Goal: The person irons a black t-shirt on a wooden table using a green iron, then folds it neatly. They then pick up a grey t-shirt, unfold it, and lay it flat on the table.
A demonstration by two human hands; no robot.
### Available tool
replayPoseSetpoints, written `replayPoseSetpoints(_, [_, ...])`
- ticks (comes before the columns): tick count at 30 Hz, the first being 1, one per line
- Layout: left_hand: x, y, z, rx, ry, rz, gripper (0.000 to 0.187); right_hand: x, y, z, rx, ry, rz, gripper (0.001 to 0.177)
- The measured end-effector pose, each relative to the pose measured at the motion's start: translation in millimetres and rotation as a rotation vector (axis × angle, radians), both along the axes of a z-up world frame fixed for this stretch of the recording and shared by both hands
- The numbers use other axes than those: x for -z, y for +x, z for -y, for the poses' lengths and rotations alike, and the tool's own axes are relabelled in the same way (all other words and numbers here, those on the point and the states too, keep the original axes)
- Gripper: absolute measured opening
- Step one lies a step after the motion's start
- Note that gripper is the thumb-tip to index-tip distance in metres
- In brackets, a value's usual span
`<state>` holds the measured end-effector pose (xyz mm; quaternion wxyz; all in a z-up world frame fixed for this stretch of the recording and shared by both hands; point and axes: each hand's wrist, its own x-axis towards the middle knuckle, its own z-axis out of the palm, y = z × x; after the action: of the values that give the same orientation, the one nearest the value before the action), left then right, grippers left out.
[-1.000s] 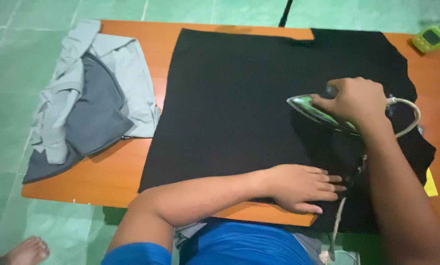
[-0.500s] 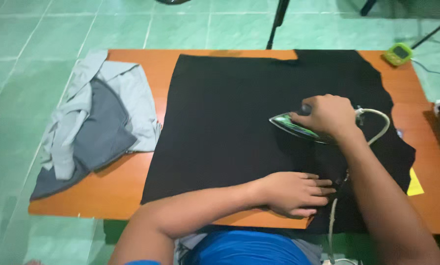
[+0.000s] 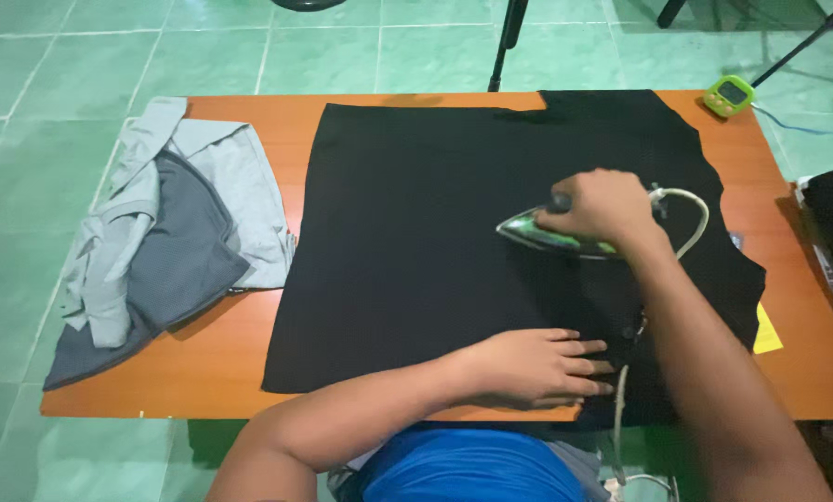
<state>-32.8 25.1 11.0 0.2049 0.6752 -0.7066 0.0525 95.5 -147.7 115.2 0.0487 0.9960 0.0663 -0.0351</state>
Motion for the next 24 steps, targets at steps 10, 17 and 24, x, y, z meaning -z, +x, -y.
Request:
replayPoseSetpoints(10, [-60.1, 50.0, -53.2, -0.186, -0.519, -0.135, 0.007, -2.3, -29.1, -17.2, 0.061, 0.05, 0.048, 0.062])
replayPoseSetpoints(17, [-39.0, 114.5, -98.0, -1.066, -0.26, -0.18, 0.038, 1.1, 6.1, -8.8, 0.116, 0.106, 0.114, 0.061])
replayPoseSetpoints(24, [4.0, 142.0, -109.4, -1.26, 0.092, -0.242, 0.06, -17.8, -57.9, -34.9, -0.04, -0.029, -0.192, 0.052])
